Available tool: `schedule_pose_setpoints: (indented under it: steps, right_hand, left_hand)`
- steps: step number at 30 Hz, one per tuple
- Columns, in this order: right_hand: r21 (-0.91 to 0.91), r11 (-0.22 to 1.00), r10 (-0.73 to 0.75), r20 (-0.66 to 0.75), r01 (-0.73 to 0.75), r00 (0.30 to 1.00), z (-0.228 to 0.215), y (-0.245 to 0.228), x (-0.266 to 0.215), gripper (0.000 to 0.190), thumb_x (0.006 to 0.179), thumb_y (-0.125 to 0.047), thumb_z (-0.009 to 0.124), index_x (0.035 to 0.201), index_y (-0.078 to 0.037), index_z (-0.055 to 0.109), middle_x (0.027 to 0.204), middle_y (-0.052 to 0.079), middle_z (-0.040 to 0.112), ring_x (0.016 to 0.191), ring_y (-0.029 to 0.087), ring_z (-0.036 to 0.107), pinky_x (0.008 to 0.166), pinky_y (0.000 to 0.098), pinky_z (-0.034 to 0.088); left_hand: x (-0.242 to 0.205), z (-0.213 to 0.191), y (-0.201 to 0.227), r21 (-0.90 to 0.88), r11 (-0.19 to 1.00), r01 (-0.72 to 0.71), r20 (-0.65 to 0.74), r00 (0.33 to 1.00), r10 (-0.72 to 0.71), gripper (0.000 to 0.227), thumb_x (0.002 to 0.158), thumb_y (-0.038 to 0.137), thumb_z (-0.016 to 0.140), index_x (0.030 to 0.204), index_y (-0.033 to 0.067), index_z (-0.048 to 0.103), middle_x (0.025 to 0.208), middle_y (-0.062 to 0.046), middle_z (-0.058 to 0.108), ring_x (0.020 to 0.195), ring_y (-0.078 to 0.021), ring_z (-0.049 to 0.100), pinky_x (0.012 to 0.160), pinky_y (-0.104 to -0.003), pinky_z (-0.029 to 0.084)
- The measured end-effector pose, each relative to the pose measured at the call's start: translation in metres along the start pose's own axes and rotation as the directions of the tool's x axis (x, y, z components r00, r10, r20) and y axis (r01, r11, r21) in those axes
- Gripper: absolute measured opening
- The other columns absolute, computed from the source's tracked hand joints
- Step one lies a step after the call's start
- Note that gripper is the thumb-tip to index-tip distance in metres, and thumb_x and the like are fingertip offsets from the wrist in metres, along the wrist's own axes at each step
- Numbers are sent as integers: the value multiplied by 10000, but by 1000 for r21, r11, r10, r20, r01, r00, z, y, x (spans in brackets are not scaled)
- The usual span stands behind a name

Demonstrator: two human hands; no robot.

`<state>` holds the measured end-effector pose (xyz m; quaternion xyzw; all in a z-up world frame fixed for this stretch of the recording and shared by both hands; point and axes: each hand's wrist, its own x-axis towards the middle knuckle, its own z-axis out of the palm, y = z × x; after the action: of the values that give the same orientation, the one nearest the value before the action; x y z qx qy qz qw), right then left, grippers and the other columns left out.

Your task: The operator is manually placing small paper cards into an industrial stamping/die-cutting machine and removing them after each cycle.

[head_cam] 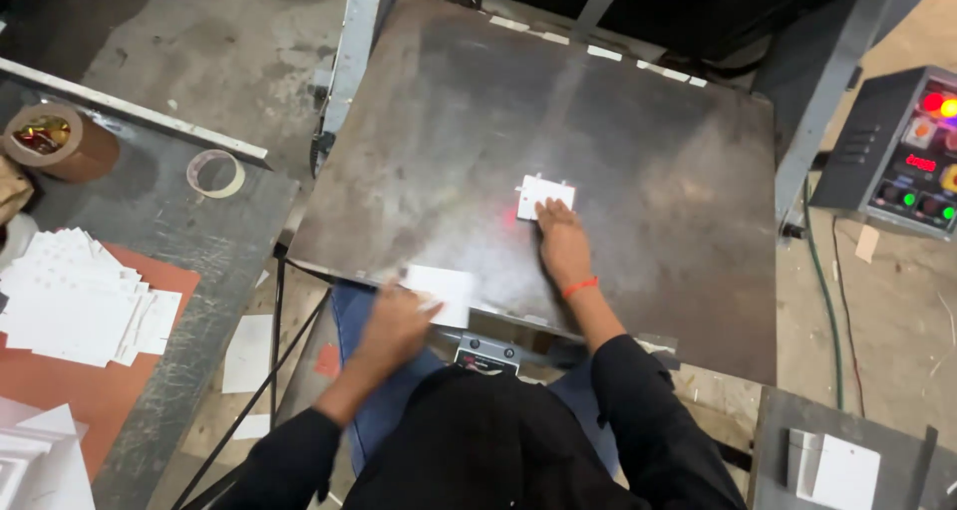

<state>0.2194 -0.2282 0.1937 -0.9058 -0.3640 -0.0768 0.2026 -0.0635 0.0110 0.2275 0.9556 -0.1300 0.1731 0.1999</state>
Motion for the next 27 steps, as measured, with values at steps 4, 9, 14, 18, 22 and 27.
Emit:
schedule_pose_setpoints:
  steps: [4, 9, 14, 18, 22, 27]
  right_hand:
    - [-41, 997, -62, 40, 64, 997, -2, 48, 62, 407, 927, -76, 519, 1289, -71, 707, 1333, 197, 680, 1259, 367, 626, 1092, 442, 466]
    - [-142, 988, -17, 330, 68, 944, -88, 42, 186, 477, 1036, -498, 563, 1162, -66, 720, 1199, 204, 731, 1125, 403, 689, 996, 477, 528]
    - [261, 962, -70, -53, 82, 996, -155, 46, 264, 475, 1032, -373, 674, 1292, 23, 638, 1222, 279, 673, 1107, 433, 666, 922, 437, 519]
    - [224, 943, -136, -415, 245, 900, -223, -31, 154, 300, 1079, -247, 658, 1236, 4, 705, 1202, 222, 727, 1102, 402, 692, 934, 420, 541]
    - [-26, 997, 60, -424, -78, 904, -200, 30, -18, 129, 997, -174, 704, 1061, -71, 749, 970, 153, 720, 894, 353, 680, 801, 438, 516]
    - [-106, 735, 547, -490, -670, 678, -207, 159, -260, 288, 945, 11, 599, 1176, -2, 771, 901, 230, 670, 848, 377, 614, 789, 458, 466]
  left_hand:
    - [-69, -89, -59, 275, 872, 404, -417, 868, -270, 239, 883, 67, 695, 1104, 116, 774, 823, -114, 597, 830, -337, 584, 1020, -581, 424]
    - [-186, -148, -117, 474, 366, 801, -671, 597, -438, 280, 1031, 47, 670, 1256, 197, 744, 1155, -76, 623, 1114, -307, 563, 1250, -628, 294]
    - [-257, -129, -169, 453, 185, 872, -669, 469, -576, 346, 975, 127, 626, 1316, 171, 666, 1368, -131, 630, 1262, -362, 545, 1177, -725, 261]
    - [-224, -119, -149, 452, 204, 868, -648, 477, -595, 406, 971, 186, 635, 1367, 100, 643, 1414, -196, 589, 1338, -418, 524, 1126, -713, 289]
    - [-163, -56, -108, 212, 436, 874, -415, 485, -770, 426, 955, 160, 599, 1355, 24, 656, 1213, -262, 632, 1195, -449, 576, 1018, -547, 449]
    - [-70, 46, -33, -269, 797, 541, 160, 841, -517, 384, 828, 292, 698, 1141, 69, 700, 1160, -164, 725, 1110, -357, 662, 974, -446, 503]
